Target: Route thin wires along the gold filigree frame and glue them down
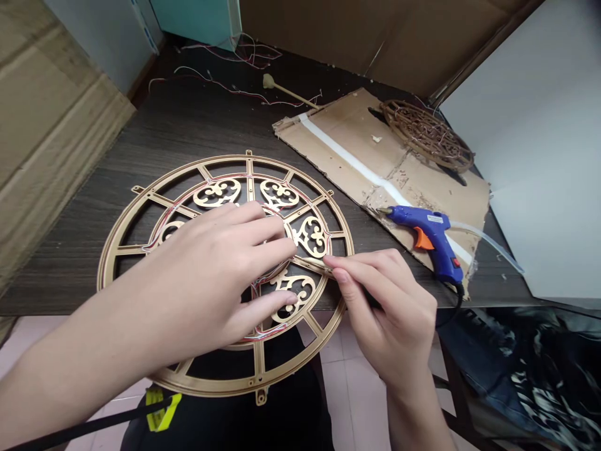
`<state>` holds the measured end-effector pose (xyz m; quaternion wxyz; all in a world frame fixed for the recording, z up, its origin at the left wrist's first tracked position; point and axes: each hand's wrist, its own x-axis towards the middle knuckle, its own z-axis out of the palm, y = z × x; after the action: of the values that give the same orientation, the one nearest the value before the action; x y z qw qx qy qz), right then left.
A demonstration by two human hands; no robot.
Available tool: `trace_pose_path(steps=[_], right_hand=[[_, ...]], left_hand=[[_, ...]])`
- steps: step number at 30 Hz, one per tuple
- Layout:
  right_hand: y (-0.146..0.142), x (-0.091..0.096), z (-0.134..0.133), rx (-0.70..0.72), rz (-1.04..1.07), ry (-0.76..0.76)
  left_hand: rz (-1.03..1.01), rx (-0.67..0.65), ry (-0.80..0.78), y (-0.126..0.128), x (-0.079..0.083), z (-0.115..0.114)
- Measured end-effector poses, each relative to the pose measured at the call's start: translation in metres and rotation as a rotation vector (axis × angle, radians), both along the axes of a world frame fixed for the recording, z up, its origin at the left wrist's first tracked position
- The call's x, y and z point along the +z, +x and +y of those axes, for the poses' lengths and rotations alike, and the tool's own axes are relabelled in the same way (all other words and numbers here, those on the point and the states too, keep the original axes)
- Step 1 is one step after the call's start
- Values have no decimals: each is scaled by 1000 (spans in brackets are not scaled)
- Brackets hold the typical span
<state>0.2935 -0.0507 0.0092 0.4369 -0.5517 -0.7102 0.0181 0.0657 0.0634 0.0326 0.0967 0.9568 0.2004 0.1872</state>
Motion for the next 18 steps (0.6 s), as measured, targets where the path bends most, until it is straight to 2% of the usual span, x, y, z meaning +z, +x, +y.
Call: trace_pose_path(steps=[4,13,18], right_hand=[[-4,0,5,15,-26,0],[-6,-2,6,31,-36,11],[-9,-3,5,17,-62,7]], left_hand=[[-13,-8,25,0,0,0],[-30,8,-30,0,1,2],[23,16,-83,-1,8,0]])
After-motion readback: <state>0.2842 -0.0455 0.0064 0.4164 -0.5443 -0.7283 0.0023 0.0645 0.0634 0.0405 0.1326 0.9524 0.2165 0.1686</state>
